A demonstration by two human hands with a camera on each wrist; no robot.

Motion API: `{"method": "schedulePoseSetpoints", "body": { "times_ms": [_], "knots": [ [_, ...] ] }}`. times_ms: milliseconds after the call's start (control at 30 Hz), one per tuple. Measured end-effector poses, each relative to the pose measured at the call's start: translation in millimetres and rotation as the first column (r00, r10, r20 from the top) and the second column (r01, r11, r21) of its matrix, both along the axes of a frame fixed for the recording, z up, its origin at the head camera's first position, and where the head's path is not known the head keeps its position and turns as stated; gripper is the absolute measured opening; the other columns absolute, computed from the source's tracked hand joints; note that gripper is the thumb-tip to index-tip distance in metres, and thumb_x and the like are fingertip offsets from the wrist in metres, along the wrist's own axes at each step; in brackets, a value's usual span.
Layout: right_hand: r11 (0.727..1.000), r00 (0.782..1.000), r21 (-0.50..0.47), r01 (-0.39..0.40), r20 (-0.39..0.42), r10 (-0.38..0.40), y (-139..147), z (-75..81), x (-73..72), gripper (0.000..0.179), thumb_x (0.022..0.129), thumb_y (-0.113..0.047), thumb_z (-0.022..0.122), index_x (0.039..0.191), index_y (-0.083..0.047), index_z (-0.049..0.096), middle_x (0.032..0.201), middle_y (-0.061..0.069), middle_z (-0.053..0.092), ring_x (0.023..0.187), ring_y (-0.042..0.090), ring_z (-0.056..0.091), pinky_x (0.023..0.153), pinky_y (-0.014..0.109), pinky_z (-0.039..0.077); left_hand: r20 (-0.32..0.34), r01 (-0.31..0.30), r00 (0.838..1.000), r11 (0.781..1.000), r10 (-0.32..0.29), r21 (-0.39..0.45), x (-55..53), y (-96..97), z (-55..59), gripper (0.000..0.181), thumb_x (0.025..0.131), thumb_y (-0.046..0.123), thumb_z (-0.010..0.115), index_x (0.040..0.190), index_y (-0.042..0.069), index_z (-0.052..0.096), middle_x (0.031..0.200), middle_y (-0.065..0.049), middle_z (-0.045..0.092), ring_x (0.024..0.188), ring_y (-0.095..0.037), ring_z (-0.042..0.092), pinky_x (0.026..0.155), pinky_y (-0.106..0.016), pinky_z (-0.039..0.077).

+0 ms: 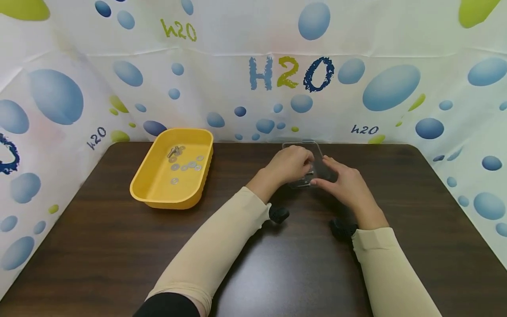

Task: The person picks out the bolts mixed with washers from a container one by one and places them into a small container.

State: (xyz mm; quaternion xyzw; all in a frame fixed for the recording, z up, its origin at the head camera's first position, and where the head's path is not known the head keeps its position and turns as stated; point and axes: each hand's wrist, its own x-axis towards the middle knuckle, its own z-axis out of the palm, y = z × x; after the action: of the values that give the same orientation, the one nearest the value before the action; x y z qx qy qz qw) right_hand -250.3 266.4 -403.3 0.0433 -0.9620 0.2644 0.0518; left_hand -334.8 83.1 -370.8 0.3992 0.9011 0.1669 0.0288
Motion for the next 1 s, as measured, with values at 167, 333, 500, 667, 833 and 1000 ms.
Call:
{"method": "schedulePoseSetpoints", "body": {
  "times_ms": [167, 333, 500, 667, 833, 1000],
  "knots": [
    [1.000, 0.999, 0.020, 0.019, -0.033, -0.018, -4.6, 3.2, -0.6, 0.091, 0.082, -0.063, 0.067, 0.149, -0.007, 0.042, 0.155, 0.012, 0.039, 0.139, 0.040, 0.041, 0.107, 0.061, 0.036, -0.034, -0.030, 0.999, 0.999, 0.031, 0.041, 0.2, -24.3, 15.2, 0.029, 0.099, 0.026, 0.059, 0.124, 0.015, 0.069, 0.112, 0.003, 0.070, 0.096, -0.010, 0.062, 0.088, -0.029, 0.053],
    [0.999, 0.998, 0.030, 0.038, -0.060, -0.036, -16.1, 7.4, -0.8, 0.088, 0.083, -0.061, 0.068, 0.149, -0.007, 0.043, 0.155, 0.014, 0.039, 0.138, 0.041, 0.041, 0.107, 0.062, 0.035, -0.062, -0.076, 0.995, 0.993, 0.081, 0.089, -2.6, -59.7, 24.7, 0.027, 0.098, 0.027, 0.061, 0.121, 0.016, 0.070, 0.109, 0.003, 0.070, 0.094, -0.010, 0.062, 0.086, -0.030, 0.053],
    [1.000, 0.995, 0.028, 0.012, -0.103, -0.009, -36.6, 13.7, -2.3, 0.084, 0.084, -0.055, 0.070, 0.149, -0.008, 0.043, 0.156, 0.011, 0.038, 0.139, 0.039, 0.040, 0.107, 0.061, 0.036, -0.073, -0.150, 0.984, 0.974, 0.164, 0.168, -4.3, -101.6, 31.1, 0.026, 0.097, 0.027, 0.062, 0.119, 0.016, 0.070, 0.109, 0.002, 0.070, 0.094, -0.012, 0.062, 0.087, -0.031, 0.053],
    [0.998, 0.984, 0.043, -0.054, -0.168, 0.061, -57.0, 19.0, -1.1, 0.078, 0.084, -0.043, 0.076, 0.146, -0.005, 0.047, 0.154, 0.011, 0.041, 0.140, 0.036, 0.040, 0.108, 0.058, 0.037, -0.103, -0.191, 0.970, 0.955, 0.219, 0.226, -2.2, -137.4, 31.9, 0.025, 0.097, 0.026, 0.063, 0.117, 0.014, 0.072, 0.109, 0.000, 0.071, 0.094, -0.014, 0.064, 0.087, -0.032, 0.054],
    [0.989, 0.973, 0.081, -0.123, -0.185, 0.136, -83.9, 19.5, -2.1, 0.077, 0.085, -0.047, 0.074, 0.146, -0.006, 0.047, 0.155, 0.010, 0.041, 0.140, 0.034, 0.041, 0.108, 0.056, 0.038, -0.043, -0.301, 0.945, 0.913, 0.325, 0.274, 1.5, -182.7, 34.0, 0.027, 0.097, 0.027, 0.064, 0.119, 0.013, 0.070, 0.113, -0.002, 0.070, 0.099, -0.019, 0.063, 0.091, -0.035, 0.053],
    [0.980, 0.966, 0.077, -0.183, -0.169, 0.194, -114.9, 19.0, -3.9, 0.078, 0.085, -0.048, 0.073, 0.147, -0.009, 0.047, 0.156, 0.006, 0.039, 0.140, 0.030, 0.042, 0.110, 0.054, 0.037, 0.023, -0.414, 0.902, 0.849, 0.431, 0.327, 0.7, -230.5, 35.6, 0.030, 0.096, 0.027, 0.064, 0.122, 0.011, 0.069, 0.116, -0.005, 0.071, 0.105, -0.024, 0.063, 0.093, -0.041, 0.052]
  ]
}}
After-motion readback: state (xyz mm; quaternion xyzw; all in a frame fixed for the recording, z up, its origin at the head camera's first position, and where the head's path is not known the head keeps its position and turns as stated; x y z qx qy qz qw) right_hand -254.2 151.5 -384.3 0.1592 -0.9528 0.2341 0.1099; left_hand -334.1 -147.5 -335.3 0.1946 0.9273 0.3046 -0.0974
